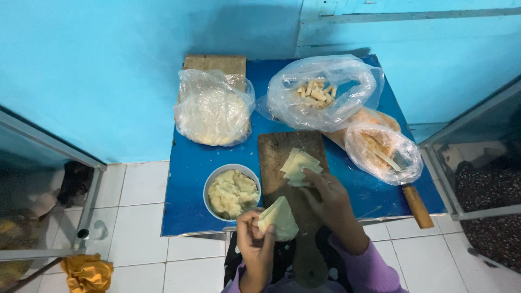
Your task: The person takes pieces of dough from plastic bags, flattens and shapes them by hand on a wooden board, and uses a spoon to place filling from a bowl onto the flattened dough, arranging the finished pieces on the board.
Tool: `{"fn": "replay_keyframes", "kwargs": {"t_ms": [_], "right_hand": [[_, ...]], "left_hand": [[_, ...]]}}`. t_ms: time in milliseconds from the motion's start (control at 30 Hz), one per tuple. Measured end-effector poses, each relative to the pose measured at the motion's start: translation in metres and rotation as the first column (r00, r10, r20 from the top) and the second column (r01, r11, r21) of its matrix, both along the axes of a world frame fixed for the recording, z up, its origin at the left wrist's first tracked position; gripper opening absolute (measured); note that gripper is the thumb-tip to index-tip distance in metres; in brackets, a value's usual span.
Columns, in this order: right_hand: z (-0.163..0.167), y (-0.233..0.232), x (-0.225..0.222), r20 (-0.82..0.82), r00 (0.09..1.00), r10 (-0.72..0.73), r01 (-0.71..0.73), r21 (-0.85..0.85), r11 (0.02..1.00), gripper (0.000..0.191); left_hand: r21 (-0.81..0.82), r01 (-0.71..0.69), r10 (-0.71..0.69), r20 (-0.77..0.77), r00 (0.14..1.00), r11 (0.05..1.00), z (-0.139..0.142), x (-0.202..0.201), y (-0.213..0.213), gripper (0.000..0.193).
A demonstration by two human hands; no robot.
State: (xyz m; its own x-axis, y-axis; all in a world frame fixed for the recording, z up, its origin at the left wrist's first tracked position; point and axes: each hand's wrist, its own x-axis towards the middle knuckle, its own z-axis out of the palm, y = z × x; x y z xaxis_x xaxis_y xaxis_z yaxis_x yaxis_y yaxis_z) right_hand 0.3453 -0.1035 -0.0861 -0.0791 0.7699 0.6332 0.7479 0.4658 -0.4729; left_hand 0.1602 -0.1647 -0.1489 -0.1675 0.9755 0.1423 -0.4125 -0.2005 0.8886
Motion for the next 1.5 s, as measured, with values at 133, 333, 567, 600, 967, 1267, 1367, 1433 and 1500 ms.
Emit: {"fn": "replay_keyframes", "kwargs": {"t_ms": [133, 333, 567, 600, 967, 1267, 1367, 1433, 1500], "right_hand": [[0.005, -0.036, -0.005, -0.356, 0.924, 0.137, -0.204, -0.157, 0.966, 0.044], [-0.017, -0.066, -0.017, -0.435, 0.899, 0.051, -0.182, -0.265, 0.947, 0.040], [-0.038, -0.065, -0.007, -0.625, 0.778, 0.065, -0.288, -0.262, 0.921, 0.039], [-0.039, -0.066, -0.008, -0.568, 0.818, 0.093, -0.256, -0.215, 0.942, 0.040], [-0.035, -0.069, -0.015, -0.544, 0.835, -0.079, -0.138, -0.345, 0.928, 0.049], [-0.031, -0.044, 0.004, -0.931, 0.103, -0.351, -0.479, -0.355, 0.802, 0.047], [-0.034, -0.037, 0.019, -0.983, 0.001, -0.183, -0.484, -0.160, 0.860, 0.041], [-0.034, -0.030, 0.026, -0.928, 0.350, -0.130, -0.211, -0.213, 0.954, 0.041], [-0.031, -0.019, 0.029, -0.764, 0.638, -0.093, 0.033, -0.093, 0.995, 0.036]], "left_hand": [[0.073, 0.067, -0.069, 0.034, 0.997, 0.995, -0.001, 0.003, 0.001, 0.038], [0.108, 0.204, -0.211, 0.057, 0.976, 0.973, -0.002, 0.008, 0.003, 0.044], [0.106, 0.187, -0.189, 0.007, 0.982, 0.977, -0.001, 0.008, 0.003, 0.039], [0.085, 0.193, -0.195, 0.010, 0.981, 0.977, 0.000, 0.008, 0.003, 0.039], [0.076, 0.161, -0.150, -0.140, 0.979, 0.984, -0.001, 0.011, 0.004, 0.059], [-0.059, 0.212, -0.209, 0.051, 0.977, 0.976, 0.005, 0.001, 0.006, 0.052], [-0.100, 0.220, -0.192, 0.232, 0.954, 0.970, 0.007, -0.001, 0.004, 0.048], [-0.089, 0.218, -0.192, 0.239, 0.952, 0.972, 0.007, -0.004, 0.001, 0.048], [-0.078, 0.210, -0.188, 0.227, 0.956, 0.974, 0.006, -0.006, -0.001, 0.050]]}}
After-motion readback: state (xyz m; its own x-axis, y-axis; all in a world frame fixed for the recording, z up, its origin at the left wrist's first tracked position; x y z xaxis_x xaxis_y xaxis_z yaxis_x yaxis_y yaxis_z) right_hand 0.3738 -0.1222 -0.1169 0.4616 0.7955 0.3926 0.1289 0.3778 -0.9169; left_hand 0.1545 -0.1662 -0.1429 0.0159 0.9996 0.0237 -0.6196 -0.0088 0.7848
